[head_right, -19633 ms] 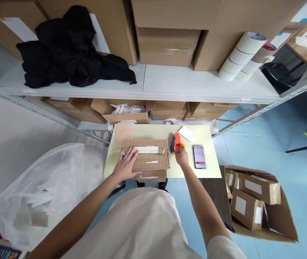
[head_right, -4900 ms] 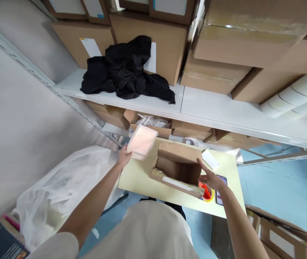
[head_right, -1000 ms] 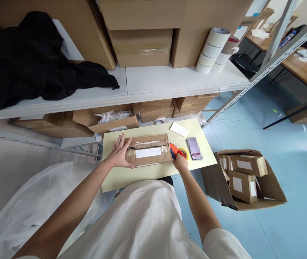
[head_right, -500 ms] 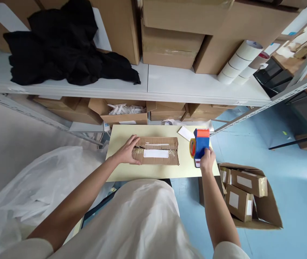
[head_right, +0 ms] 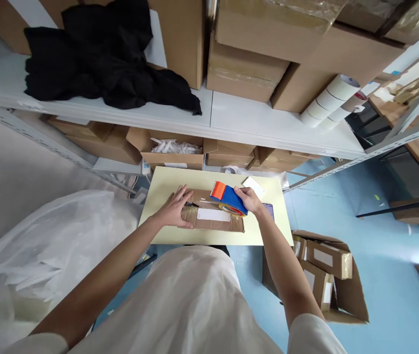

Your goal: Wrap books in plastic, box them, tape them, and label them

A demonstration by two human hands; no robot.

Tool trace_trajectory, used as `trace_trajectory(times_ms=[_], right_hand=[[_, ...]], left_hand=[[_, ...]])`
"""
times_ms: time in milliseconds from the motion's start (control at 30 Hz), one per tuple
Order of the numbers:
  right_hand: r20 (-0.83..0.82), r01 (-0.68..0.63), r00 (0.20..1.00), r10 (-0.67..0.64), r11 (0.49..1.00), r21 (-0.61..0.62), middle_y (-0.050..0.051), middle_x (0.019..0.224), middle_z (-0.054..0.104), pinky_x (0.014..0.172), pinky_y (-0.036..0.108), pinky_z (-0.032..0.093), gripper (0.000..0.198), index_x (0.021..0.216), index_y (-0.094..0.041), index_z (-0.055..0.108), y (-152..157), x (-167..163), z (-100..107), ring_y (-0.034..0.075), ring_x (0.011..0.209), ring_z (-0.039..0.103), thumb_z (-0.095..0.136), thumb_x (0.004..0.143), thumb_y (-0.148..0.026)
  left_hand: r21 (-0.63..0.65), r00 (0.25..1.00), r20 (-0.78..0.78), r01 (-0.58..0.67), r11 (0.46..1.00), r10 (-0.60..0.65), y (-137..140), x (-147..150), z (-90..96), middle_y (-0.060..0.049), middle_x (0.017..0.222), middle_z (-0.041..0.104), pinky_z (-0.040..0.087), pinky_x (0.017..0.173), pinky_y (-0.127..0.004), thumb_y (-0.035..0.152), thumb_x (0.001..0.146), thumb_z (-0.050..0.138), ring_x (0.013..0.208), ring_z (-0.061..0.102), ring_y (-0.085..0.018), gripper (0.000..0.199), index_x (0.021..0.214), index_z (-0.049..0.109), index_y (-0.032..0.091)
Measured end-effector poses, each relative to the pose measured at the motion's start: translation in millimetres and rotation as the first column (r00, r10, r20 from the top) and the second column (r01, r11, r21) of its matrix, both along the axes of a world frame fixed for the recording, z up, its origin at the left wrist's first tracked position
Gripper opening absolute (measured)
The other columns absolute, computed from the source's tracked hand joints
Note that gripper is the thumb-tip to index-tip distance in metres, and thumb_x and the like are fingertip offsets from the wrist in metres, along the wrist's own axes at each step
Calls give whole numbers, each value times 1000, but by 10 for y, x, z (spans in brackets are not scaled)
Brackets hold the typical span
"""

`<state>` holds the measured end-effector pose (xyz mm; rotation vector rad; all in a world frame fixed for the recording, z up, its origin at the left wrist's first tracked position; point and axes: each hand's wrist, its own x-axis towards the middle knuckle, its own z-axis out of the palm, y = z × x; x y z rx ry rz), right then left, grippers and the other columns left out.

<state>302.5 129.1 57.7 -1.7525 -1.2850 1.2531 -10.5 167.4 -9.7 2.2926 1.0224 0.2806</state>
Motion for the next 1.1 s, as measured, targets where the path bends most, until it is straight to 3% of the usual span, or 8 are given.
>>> trace_trajectory(times_ms=[133,233,333,467,567,733,967,1100], right_hand=[[19,-40,999,39,999,26,-4,45,41,44,24,26,61,50,-19,44,9,43,-18,8,44,33,51,72,-75],[48,-70,997,67,995,66,-5,45,33,43,24,22,62,49,-20,38,-22,42,20,7,44,27,51,72,-76],[76,-115,991,108,988,101,-5,47,29,43,23,19,61,50,-20,35,-69,6,105,7,45,25,50,73,-75],[110,-192,978,179,974,119,-6,49,25,43,23,17,61,52,-20,33,-135,-73,291,7,46,22,48,76,-74],[120,-231,970,213,961,155,-6,50,24,43,23,16,61,52,-20,33,-173,-125,416,7,47,22,48,76,-74],[116,-272,960,255,946,176,-6,51,25,44,23,18,61,53,-20,35,-187,-185,482,7,48,22,47,78,-73],[118,-307,950,290,937,166,-6,51,25,44,23,19,61,53,-20,35,-161,-218,528,7,47,23,46,77,-75],[190,-317,940,283,930,183,-5,51,26,45,24,19,59,53,-20,35,-137,-197,616,8,49,23,44,80,-72]], left_hand=[[-51,978,141,-151,987,157,-62,138,173,-21,156,19,10,113,-62,57,68,70,144,11,-41,85,135,46,13],[-315,864,400,-184,931,306,-130,344,357,-19,142,46,32,110,-48,53,84,54,133,41,-31,59,129,53,14],[-629,715,535,-18,777,450,-190,546,547,-16,118,64,45,97,-40,53,80,61,108,61,-26,59,123,57,14],[-796,599,542,139,590,590,-245,653,719,-10,104,69,46,88,-35,52,67,75,98,63,-21,53,105,66,16],[-853,547,504,193,485,669,-275,632,772,-5,92,69,45,82,-30,48,60,81,87,62,-16,47,92,68,17],[-867,425,488,334,369,762,-327,610,783,0,74,65,45,75,-28,39,48,90,69,60,-11,45,75,64,14],[-857,335,475,388,340,814,-399,559,760,-1,74,66,45,73,-28,33,53,87,69,61,-11,35,74,66,15],[-827,366,484,488,279,795,-370,444,810,-8,82,71,46,74,-31,45,63,76,79,65,-18,37,82,71,14]])
